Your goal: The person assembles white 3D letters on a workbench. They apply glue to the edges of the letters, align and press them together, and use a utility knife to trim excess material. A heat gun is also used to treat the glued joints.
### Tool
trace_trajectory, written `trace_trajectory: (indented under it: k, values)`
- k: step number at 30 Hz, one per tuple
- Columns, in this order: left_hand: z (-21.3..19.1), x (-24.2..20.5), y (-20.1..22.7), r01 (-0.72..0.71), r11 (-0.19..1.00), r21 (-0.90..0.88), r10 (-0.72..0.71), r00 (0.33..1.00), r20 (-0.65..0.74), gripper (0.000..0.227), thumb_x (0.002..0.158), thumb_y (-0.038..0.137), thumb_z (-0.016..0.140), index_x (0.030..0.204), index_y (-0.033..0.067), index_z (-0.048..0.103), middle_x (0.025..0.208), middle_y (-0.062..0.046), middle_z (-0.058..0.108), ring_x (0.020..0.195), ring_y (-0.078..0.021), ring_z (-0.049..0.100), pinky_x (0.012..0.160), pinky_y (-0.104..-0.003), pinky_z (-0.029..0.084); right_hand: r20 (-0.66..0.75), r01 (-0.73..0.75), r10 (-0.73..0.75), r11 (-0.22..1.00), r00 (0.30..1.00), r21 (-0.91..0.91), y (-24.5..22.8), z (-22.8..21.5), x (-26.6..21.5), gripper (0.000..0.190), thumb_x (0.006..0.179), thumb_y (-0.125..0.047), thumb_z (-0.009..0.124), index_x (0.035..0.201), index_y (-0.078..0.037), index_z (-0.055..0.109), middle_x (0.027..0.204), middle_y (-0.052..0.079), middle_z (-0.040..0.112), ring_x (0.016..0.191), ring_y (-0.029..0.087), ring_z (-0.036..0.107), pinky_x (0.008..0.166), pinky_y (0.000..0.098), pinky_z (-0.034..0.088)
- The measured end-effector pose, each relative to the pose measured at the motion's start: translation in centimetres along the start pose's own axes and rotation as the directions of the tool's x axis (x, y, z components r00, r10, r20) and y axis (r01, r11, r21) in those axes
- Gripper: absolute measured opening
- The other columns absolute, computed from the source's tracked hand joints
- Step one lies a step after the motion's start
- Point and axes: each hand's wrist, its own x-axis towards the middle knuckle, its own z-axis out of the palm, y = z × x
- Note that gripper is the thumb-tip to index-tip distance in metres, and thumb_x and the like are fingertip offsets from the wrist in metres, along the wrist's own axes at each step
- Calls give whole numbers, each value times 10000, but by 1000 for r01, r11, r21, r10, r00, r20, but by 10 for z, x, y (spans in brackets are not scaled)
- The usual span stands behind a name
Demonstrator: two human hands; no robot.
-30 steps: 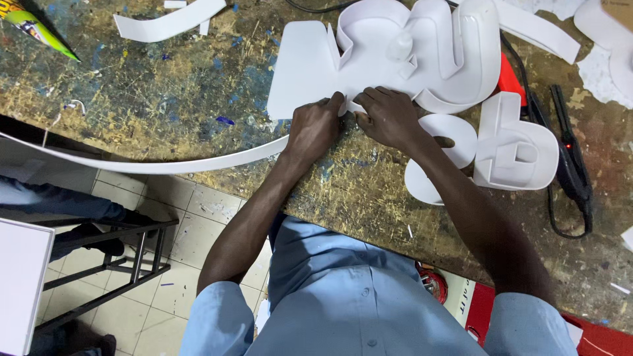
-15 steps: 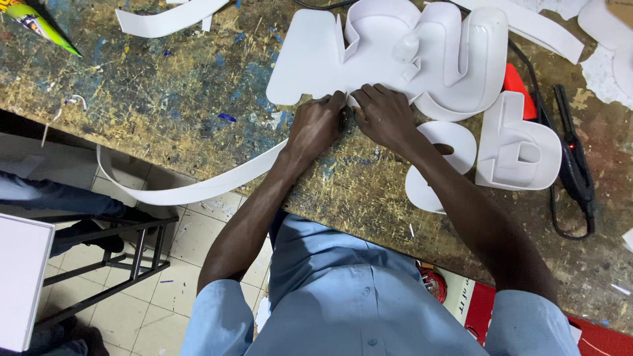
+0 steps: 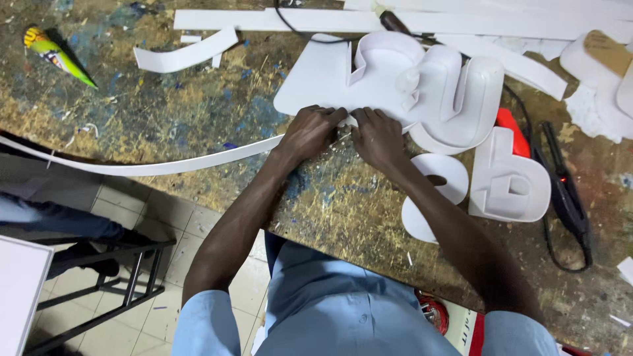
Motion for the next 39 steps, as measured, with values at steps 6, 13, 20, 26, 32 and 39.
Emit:
trace_trajectory:
  k: [6, 13, 20, 26, 32, 39]
  values:
    - [10, 4, -8, 118, 992, -34, -117, 993, 30, 462, 933, -26, 800, 1372, 69, 689, 1001, -265, 812, 950, -505, 806, 886, -628, 628, -23, -33, 31, 997, 999, -69, -24, -23, 2, 321, 1078, -199, 698, 1375, -81, 671, 1083, 124, 725, 1075, 347, 778, 878, 548, 670]
    - [-1, -17, 20, 358, 906, -225, -351, 934, 72, 680, 886, -133, 766, 1505, 131, 665, 1122, -293, 818, 973, -513, 820, 947, -662, 641, -25, 52, -56, 989, 998, -137, -4, -5, 4, 318, 1062, -214, 709, 1352, -98, 649, 1069, 103, 733, 1039, 343, 781, 787, 504, 675]
    - [13, -20, 17, 296, 947, -126, -300, 954, -13, 526, 939, -55, 784, 1420, 121, 665, 1027, -273, 820, 902, -526, 814, 830, -670, 642, 186, 152, -195, 964, 963, 219, 14, -45, 12, 446, 1096, -147, 640, 1525, -35, 588, 1188, 255, 744, 1144, 535, 745, 858, 718, 613]
    - [20, -23, 19, 299, 954, -34, -301, 951, -68, 459, 999, 30, 727, 1437, 163, 680, 1005, -229, 824, 863, -496, 822, 760, -648, 644, 103, 235, -237, 972, 966, 33, 17, -29, 6, 393, 1146, -222, 592, 1504, -66, 640, 1181, 164, 720, 1138, 411, 767, 825, 599, 667]
    - [24, -28, 22, 278, 960, 20, -275, 956, -105, 546, 938, 10, 728, 1462, 163, 706, 1050, -225, 835, 898, -464, 841, 769, -604, 663, 168, 185, -216, 965, 962, 184, 23, -31, 13, 386, 1135, -226, 613, 1502, -107, 630, 1203, 142, 674, 1166, 458, 731, 854, 697, 637]
    - [30, -29, 21, 278, 960, 42, -269, 951, -150, 562, 935, 0, 731, 1483, 123, 715, 1081, -241, 833, 911, -476, 838, 769, -605, 663, 229, 120, -175, 964, 958, 235, 24, -29, 16, 401, 1132, -183, 646, 1517, -73, 623, 1278, 158, 663, 1200, 503, 701, 871, 792, 610]
